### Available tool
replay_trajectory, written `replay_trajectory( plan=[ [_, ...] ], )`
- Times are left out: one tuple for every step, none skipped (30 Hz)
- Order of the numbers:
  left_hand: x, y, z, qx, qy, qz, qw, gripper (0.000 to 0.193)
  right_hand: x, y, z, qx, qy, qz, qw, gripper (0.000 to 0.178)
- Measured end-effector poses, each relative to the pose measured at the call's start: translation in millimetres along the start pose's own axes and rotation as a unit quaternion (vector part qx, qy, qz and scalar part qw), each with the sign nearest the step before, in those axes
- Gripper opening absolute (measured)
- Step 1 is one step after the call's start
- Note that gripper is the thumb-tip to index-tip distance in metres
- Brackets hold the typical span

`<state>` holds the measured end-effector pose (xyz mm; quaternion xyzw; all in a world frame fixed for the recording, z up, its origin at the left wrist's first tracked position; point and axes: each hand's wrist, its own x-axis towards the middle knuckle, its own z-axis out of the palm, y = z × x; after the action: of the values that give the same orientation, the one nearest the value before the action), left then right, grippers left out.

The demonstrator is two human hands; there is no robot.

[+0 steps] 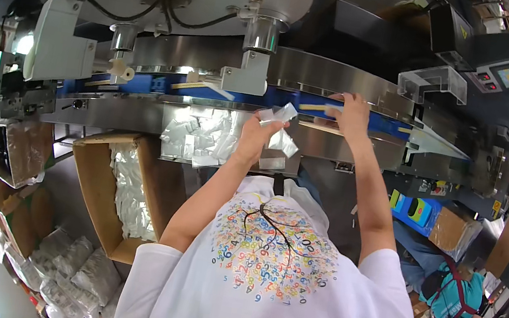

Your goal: Transfer small white containers from a storage box onto a moving conveyor belt.

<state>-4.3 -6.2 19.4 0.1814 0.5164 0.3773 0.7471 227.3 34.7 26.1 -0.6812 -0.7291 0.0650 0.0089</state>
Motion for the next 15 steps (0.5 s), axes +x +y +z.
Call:
replay_trajectory(
  plan=[
    [0.5,3.8,-2.9,-0.005,0.006,0.005,1.000,0.035,2.3,-15.7,-4.9,0.154,0.019,0.013,0.988,0.023],
    [-1.7,5.2,-7.8,0.036,-0.034,-0.007,0.999,0.035,0.5,-33.5,-9.6,0.304,0.032,0.028,0.952,0.025],
    [-3.8,6.1,-12.2,0.078,-0.073,-0.018,0.994,0.035,-1.1,-52.4,-15.0,0.406,-0.071,0.036,0.910,0.027],
    [-8.0,7.1,-15.8,0.038,-0.090,-0.010,0.995,0.036,0.8,-66.3,-15.9,0.410,-0.161,0.013,0.898,0.025],
    [-4.8,-1.4,-31.4,0.035,-0.081,-0.007,0.996,0.036,4.3,-78.1,-16.2,0.408,-0.250,-0.012,0.878,0.023],
    [2.6,-18.9,-54.9,0.140,-0.049,0.114,0.982,0.026,7.3,-85.8,-9.2,0.408,-0.254,-0.021,0.877,0.023],
    [7.7,-28.9,-70.1,0.242,-0.015,0.230,0.942,0.019,12.4,-88.2,4.6,0.492,-0.200,0.082,0.843,0.021],
    [-8.2,9.3,-57.7,0.053,0.029,0.027,0.998,0.018,18.1,-87.1,10.6,0.565,-0.138,0.190,0.791,0.018],
    [-7.3,13.6,-57.6,0.050,0.029,0.027,0.998,0.018,25.1,-79.3,12.3,0.558,-0.115,0.221,0.791,0.013],
    [-10.2,19.5,-65.3,0.013,0.057,0.038,0.998,0.018,26.6,-87.5,7.7,0.530,-0.106,0.240,0.806,0.014],
    [-12.5,23.5,-73.0,-0.025,0.084,0.050,0.995,0.019,24.7,-96.3,3.3,0.501,-0.095,0.259,0.820,0.016],
    [-13.4,23.5,-77.6,-0.022,0.091,0.047,0.995,0.021,18.5,-103.6,6.6,0.501,-0.101,0.251,0.822,0.016],
    [-13.6,27.5,-78.5,-0.028,0.099,0.053,0.993,0.021,12.6,-108.9,12.4,0.370,0.055,0.125,0.919,0.016],
    [-17.9,29.4,-77.6,-0.031,0.101,0.083,0.991,0.020,3.9,-115.8,12.7,0.218,0.209,-0.007,0.953,0.016],
    [-21.3,30.7,-76.8,-0.033,0.104,0.114,0.988,0.020,-3.3,-126.2,14.2,0.220,0.205,-0.015,0.953,0.016]
  ],
)
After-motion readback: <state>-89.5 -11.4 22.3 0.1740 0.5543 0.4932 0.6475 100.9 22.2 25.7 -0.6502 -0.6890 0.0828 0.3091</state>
